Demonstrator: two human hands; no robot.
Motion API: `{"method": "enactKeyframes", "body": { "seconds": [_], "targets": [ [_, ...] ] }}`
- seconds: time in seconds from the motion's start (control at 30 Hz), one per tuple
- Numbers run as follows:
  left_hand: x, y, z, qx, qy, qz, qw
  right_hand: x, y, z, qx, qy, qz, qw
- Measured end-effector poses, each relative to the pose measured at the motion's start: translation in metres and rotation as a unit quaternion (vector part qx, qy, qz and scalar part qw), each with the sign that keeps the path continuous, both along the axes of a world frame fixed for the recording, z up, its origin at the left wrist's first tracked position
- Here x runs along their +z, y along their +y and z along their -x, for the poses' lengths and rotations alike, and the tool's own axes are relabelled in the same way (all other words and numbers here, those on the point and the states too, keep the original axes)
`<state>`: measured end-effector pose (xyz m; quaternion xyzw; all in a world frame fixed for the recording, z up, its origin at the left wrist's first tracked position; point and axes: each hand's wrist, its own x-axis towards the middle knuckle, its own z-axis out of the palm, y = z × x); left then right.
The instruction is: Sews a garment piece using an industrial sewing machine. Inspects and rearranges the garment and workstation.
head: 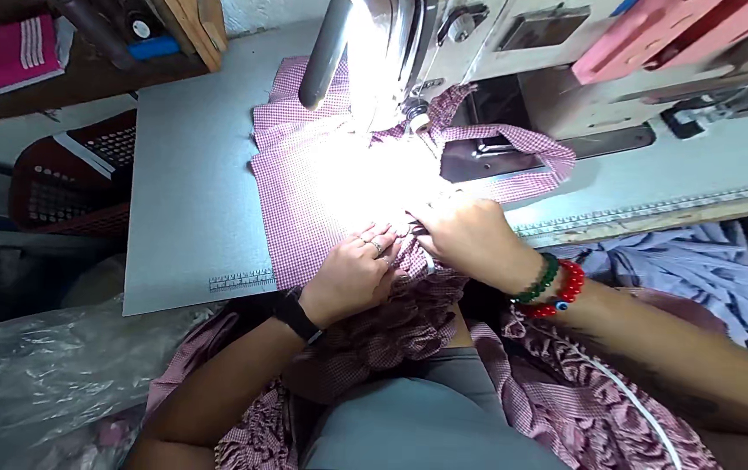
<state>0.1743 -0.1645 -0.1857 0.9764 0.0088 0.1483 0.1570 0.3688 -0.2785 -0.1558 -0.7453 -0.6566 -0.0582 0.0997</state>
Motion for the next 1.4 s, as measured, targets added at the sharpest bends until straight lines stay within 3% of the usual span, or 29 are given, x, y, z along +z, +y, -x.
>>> {"method": "enactKeyframes", "body": {
  "seconds": [0.1,0.27,0.53,0.93,1.07,1.13,1.2,1.27,1.4],
  "targets": [
    [-0.002,-0.001,0.001,0.001,0.002,-0.004,1.0,-0.003,0.002,-0.01,-0.037,0.013,0.005,0.999],
    [-0.002,-0.001,0.001,0.006,0.006,-0.022,1.0,-0.003,-0.003,0.009,-0.001,0.014,0.002,1.0],
    [-0.001,-0.001,0.0,0.032,0.031,-0.038,0.998,-0.019,0.006,-0.016,0.002,-0.002,-0.057,0.998],
    [-0.001,0.008,-0.005,0.027,-0.024,-0.015,0.999,-0.013,0.053,-0.046,-0.034,0.03,0.058,0.997],
    [-0.001,0.011,-0.009,0.028,-0.031,-0.021,0.999,-0.009,0.07,-0.06,-0.007,0.025,0.049,0.998],
    [-0.001,0.009,-0.009,0.02,-0.023,-0.018,0.999,-0.002,0.059,-0.045,-0.017,0.02,0.037,0.999],
    [0.0,0.007,-0.007,0.015,-0.011,-0.01,1.0,0.004,0.033,-0.011,-0.003,0.019,-0.033,0.999],
    [-0.001,0.005,-0.004,0.015,-0.014,0.001,1.0,-0.002,0.009,0.015,-0.016,0.015,-0.029,0.999],
    [-0.002,0.009,0.0,0.026,0.005,0.013,1.0,-0.024,-0.009,-0.002,-0.019,0.016,-0.013,1.0]
  ]
}}
